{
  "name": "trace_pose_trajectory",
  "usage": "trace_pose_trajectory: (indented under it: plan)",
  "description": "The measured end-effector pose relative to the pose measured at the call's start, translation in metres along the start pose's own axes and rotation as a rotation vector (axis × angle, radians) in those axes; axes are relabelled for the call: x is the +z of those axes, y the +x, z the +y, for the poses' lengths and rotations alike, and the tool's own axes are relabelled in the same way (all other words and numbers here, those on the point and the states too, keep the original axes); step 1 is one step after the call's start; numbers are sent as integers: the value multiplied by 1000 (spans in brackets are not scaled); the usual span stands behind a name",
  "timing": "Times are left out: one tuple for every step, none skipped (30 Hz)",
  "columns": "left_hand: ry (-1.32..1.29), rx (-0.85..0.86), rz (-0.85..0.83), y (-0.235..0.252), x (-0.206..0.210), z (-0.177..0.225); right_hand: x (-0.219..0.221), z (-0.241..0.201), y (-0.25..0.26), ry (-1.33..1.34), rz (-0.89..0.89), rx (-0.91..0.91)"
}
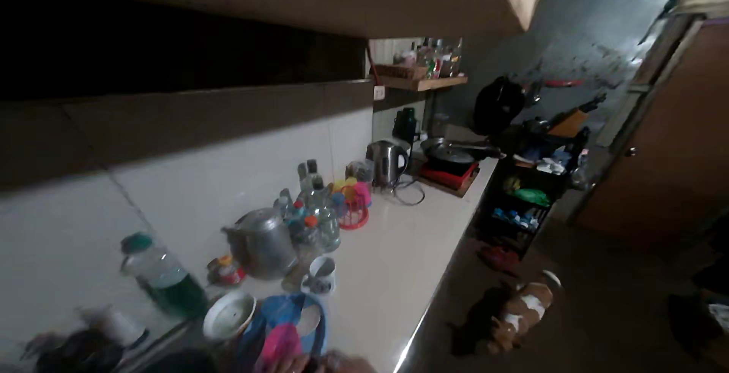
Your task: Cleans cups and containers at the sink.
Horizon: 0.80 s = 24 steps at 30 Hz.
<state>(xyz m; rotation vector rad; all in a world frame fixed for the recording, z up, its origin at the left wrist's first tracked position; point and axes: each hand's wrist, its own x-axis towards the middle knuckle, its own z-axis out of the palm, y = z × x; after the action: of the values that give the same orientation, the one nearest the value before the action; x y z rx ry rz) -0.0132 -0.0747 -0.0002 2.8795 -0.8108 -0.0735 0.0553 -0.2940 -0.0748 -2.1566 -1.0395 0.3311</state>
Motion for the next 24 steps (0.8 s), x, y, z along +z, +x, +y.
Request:
trace_pose_trajectory:
  plan:
    - [29,-5,87,-8,11,-4,4,-2,-3,5,-31,39]
    - [74,-17,193,-15,22,-7,8,-3,-5,22,-82,82]
    - [78,-54,257,-22,26,-6,11,-5,-6,34,-124,116]
    - [43,-122,263,-30,25,-2,13,-8,-6,42,-161,137]
    - [-25,-207,245,-38,23,3,13,-13,-7,52,-190,144]
    - [-98,-286,256,-47,26,7,14,-18,-6,64,-218,134]
    - [-162,-355,305,-57,34,9,13,-22,-4,73,-257,110]
    - [-223,-424,366,-67,43,8,10,-25,2,71,-301,82]
    - [-273,-485,426,-76,50,8,2,-28,8,59,-334,59]
    - [-300,-529,489,-84,58,9,-8,-33,14,57,-340,49]
    - [-302,-555,544,-93,64,11,-20,-40,19,70,-314,44]
    - [-301,-577,575,-101,66,14,-33,-48,26,92,-273,55]
    - [-288,-596,599,-109,66,18,-46,-58,33,116,-215,67]
    - [-265,-609,614,-116,65,20,-59,-68,41,131,-140,70]
    - [-245,-611,622,-122,63,20,-69,-75,50,136,-40,51]
    - [-214,-603,635,-128,63,20,-76,-81,61,125,75,11]
    - [-175,-590,654,-133,64,19,-81,-85,75,103,185,-32]
    - [-147,-572,667,-137,65,17,-85,-90,90,81,258,-52]
    - [-121,-549,673,-141,67,15,-88,-92,105,46,291,-54]
    - [-105,-528,674,-144,70,13,-89,-92,118,-15,292,-48]
    - [-100,-515,668,-147,73,12,-86,-93,126,-81,278,-50]
    - [-103,-504,652,-151,75,12,-80,-94,127,-124,251,-71]
    - [-102,-490,654,-153,76,10,-70,-99,123,-131,245,-128]
    - [-94,-478,677,-153,78,7,-59,-107,114,-120,246,-199]
